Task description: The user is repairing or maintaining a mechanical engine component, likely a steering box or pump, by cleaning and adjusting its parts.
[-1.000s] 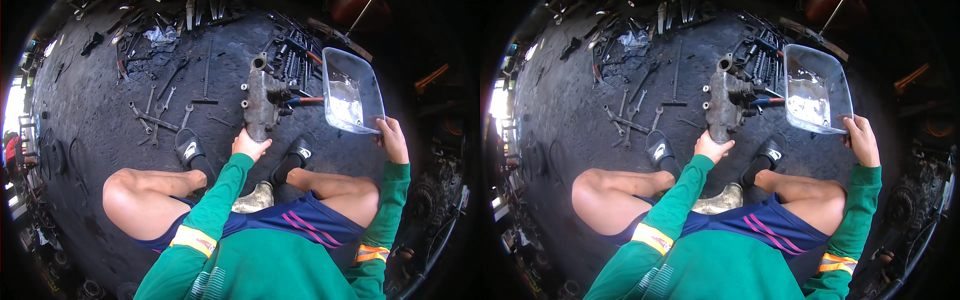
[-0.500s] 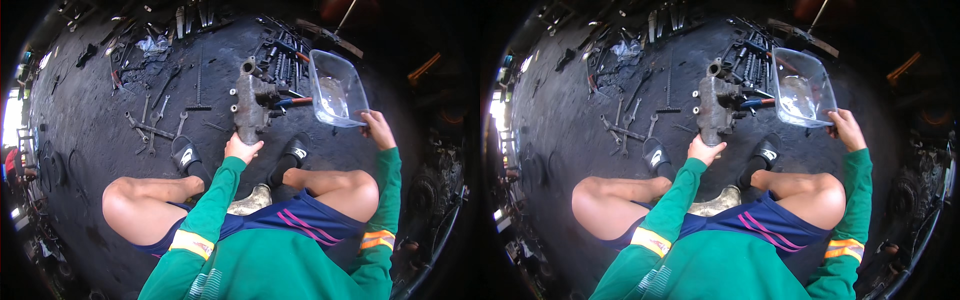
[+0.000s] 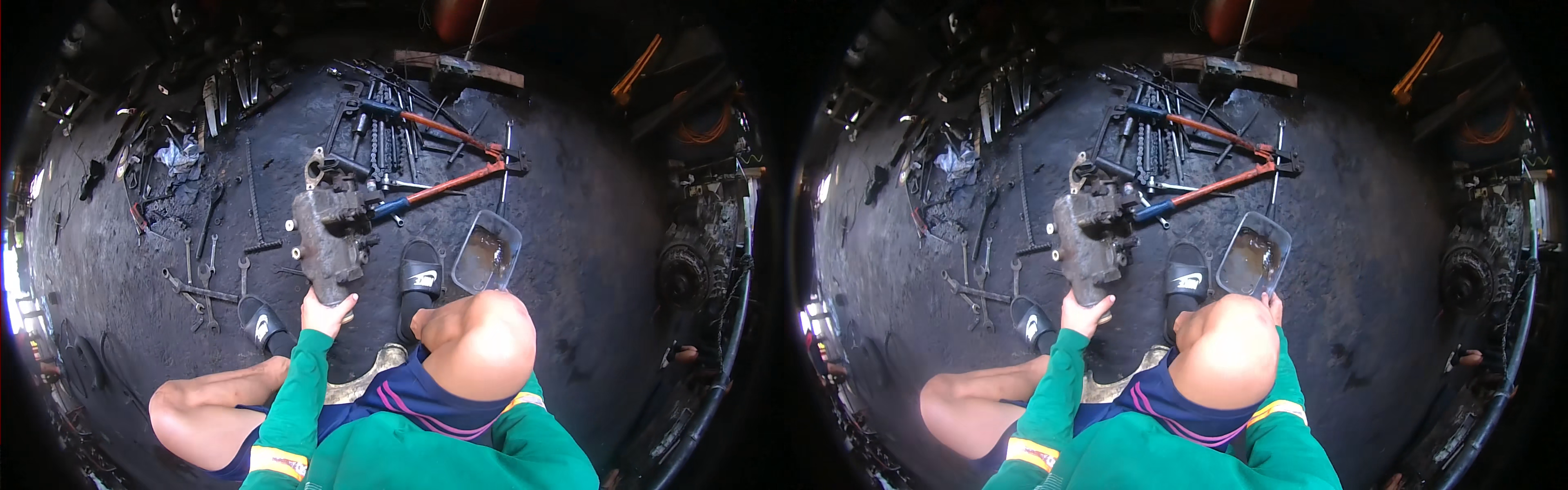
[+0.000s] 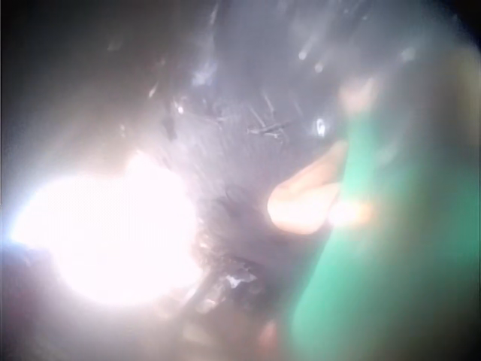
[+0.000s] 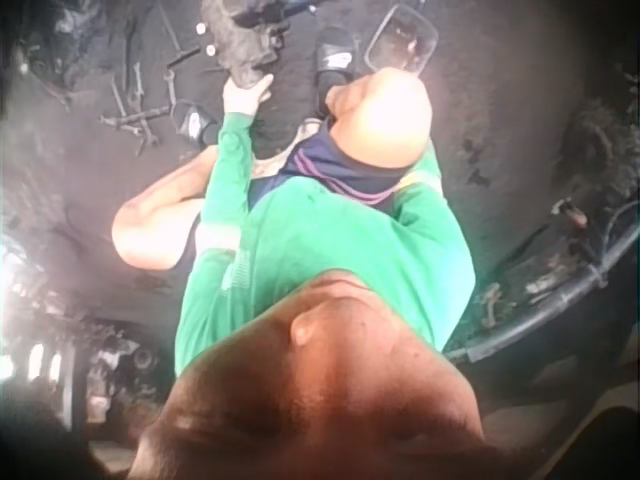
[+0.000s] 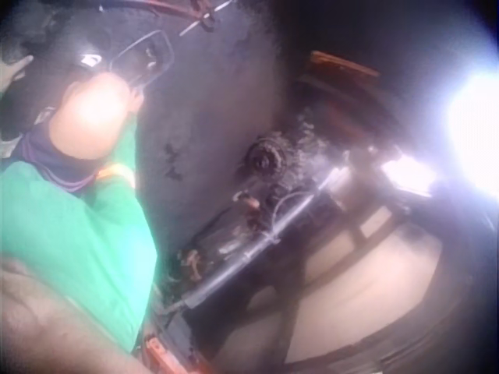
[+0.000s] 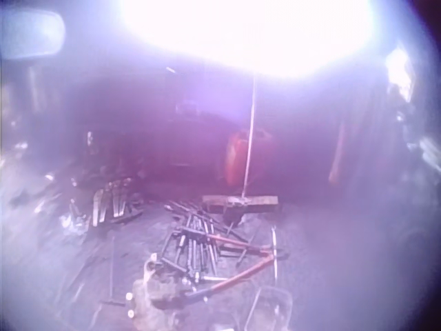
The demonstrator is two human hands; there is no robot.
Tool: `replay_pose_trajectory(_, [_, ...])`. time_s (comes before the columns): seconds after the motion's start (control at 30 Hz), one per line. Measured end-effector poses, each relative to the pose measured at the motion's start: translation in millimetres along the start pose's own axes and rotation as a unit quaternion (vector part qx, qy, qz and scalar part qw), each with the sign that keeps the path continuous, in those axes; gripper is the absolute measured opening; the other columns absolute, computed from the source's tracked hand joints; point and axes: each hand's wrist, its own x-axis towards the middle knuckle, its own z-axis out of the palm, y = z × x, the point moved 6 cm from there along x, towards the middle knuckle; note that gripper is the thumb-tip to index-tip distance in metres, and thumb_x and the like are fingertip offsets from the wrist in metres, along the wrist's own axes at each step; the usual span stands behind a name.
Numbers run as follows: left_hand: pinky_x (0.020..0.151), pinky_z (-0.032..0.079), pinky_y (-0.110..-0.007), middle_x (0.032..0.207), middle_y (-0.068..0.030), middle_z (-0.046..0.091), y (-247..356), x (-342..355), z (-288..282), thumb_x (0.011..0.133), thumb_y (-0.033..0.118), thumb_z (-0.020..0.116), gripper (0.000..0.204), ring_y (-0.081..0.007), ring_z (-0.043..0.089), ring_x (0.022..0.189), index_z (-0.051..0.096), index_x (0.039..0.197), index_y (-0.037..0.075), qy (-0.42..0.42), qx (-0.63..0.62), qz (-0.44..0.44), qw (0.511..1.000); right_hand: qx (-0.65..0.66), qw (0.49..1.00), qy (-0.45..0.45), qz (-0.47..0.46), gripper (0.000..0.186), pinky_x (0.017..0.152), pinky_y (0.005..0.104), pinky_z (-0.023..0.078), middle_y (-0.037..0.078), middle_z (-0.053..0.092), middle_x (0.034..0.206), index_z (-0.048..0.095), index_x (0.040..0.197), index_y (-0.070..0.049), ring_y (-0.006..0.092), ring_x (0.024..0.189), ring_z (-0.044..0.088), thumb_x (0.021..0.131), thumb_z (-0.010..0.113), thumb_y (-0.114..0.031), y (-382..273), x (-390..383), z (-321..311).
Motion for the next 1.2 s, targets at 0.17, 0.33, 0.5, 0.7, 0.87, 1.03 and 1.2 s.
replay_pose_trajectory(0.17, [0.085,0.056,-0.037,0.102,-0.0155,0.073,-9,2,0,0.071,0.028,0.090,0.060,-0.0234,0.071,0.092,0.064,0.116,-0.002,-0.001,-0.021,-0.028,0.999,0.021,0.997,-0.054,0.050,0.029,0.079,0.0372,0.053,0.016,0.075,0.096,0.067,0.117,0.004,0.0188,0.086,0.067,0.101,0.057,-0.018,39,20,6])
replay_pose_trajectory(0.33, [0.078,0.056,-0.034,0.098,-0.0113,0.072,-3,-3,-2,0.075,0.026,0.088,0.054,-0.0190,0.069,0.086,0.064,0.113,-0.004,-0.008,-0.010,0.003,1.000,0.006,0.979,-0.172,0.109,0.033,0.082,0.0377,0.053,0.017,0.074,0.101,0.066,0.120,0.003,0.0207,0.090,0.068,0.098,0.062,-0.020,56,-19,10])
replay_pose_trajectory(0.5, [0.083,0.055,-0.035,0.100,-0.0122,0.072,-8,-2,-3,0.073,0.027,0.089,0.057,-0.0194,0.069,0.090,0.063,0.115,-0.003,-0.004,-0.023,-0.010,1.000,-0.041,0.949,-0.279,0.143,0.043,0.085,0.0397,0.053,0.020,0.073,0.105,0.063,0.125,0.002,0.0263,0.096,0.068,0.093,0.068,-0.026,42,-105,18])
replay_pose_trajectory(0.7, [0.083,0.055,-0.035,0.099,-0.0129,0.074,-9,-4,-1,0.073,0.028,0.089,0.057,-0.0202,0.070,0.088,0.064,0.113,-0.003,-0.010,-0.030,-0.009,0.999,-0.082,0.988,-0.107,0.069,0.057,0.090,0.0421,0.054,0.023,0.071,0.111,0.060,0.130,0.001,0.0330,0.102,0.068,0.086,0.075,-0.032,-9,-55,-40])
replay_pose_trajectory(0.87, [0.078,0.056,-0.033,0.095,-0.0093,0.071,-7,-5,-2,0.076,0.026,0.089,0.052,-0.0158,0.068,0.087,0.064,0.112,-0.002,0.000,-0.018,0.013,1.000,-0.265,0.962,0.003,-0.062,0.065,0.089,0.0438,0.055,0.023,0.071,0.109,0.058,0.133,0.000,0.0359,0.100,0.070,0.083,0.079,-0.036,-104,41,-77])
replay_pose_trajectory(1.03, [0.066,0.059,-0.035,0.092,-0.0111,0.073,-2,-10,-13,0.074,0.028,0.089,0.057,-0.0175,0.072,0.076,0.063,0.115,0.000,0.032,-0.004,-0.016,0.999,-0.147,0.952,-0.121,-0.242,0.051,0.076,0.0384,0.054,0.014,0.070,0.092,0.058,0.132,0.000,0.0233,0.080,0.068,0.091,0.073,-0.025,-294,77,-41])
replay_pose_trajectory(1.2, [0.079,0.060,-0.036,0.090,-0.0161,0.076,-1,-14,-18,0.072,0.039,0.086,0.069,-0.0234,0.076,0.073,0.060,0.123,0.001,0.009,0.024,-0.068,0.997,-0.271,0.819,-0.210,-0.460,0.047,0.075,0.0391,0.053,0.013,0.068,0.087,0.057,0.131,0.000,0.0264,0.081,0.068,0.092,0.071,-0.023,-518,-10,35])
